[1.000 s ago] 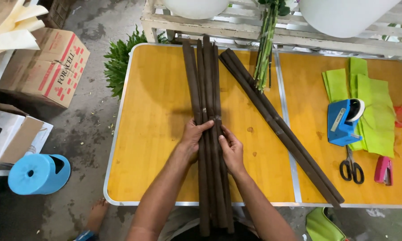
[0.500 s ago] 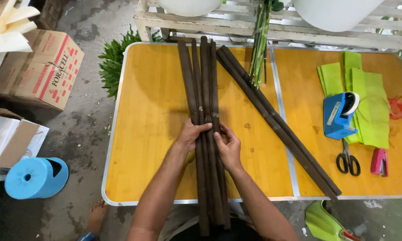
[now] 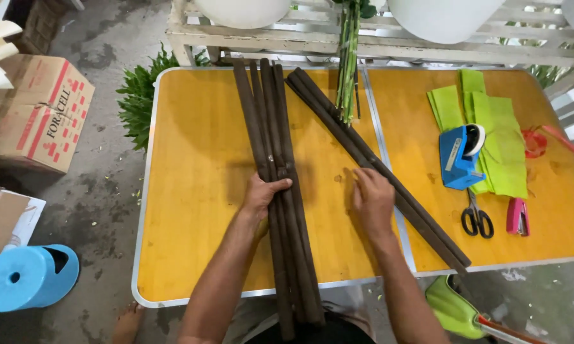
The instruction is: Arranging long brown sticks into a fan-shaped structure on a work table and securing them at a central point.
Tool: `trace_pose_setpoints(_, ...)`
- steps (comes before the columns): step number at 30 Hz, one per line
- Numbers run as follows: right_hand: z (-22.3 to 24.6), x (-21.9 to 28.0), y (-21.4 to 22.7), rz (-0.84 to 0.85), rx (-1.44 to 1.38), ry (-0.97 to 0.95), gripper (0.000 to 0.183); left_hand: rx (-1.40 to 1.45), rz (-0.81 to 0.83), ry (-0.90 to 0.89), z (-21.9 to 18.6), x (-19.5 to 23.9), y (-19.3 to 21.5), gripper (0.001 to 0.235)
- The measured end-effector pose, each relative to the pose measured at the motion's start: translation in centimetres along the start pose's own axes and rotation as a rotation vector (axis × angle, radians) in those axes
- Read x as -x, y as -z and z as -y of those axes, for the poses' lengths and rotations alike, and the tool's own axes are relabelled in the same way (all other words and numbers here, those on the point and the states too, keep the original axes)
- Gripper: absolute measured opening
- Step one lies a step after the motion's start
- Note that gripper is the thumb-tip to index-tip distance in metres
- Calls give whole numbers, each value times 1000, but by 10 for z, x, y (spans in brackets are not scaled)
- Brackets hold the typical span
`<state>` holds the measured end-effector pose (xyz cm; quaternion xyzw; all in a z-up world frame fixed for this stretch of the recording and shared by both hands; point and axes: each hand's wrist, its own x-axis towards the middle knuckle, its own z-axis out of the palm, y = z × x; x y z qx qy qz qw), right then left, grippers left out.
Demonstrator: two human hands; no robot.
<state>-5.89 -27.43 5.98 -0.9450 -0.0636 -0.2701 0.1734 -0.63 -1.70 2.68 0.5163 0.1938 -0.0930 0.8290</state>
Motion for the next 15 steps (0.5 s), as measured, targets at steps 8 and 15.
trace_pose_setpoints(8, -39, 9, 25, 302, 296, -178, 26, 2, -23, 7, 11, -10, 2, 55)
trace_pose_setpoints(15, -14, -9, 11, 611, -116, -167, 36, -6, -15, -4, 15, -19, 6, 54)
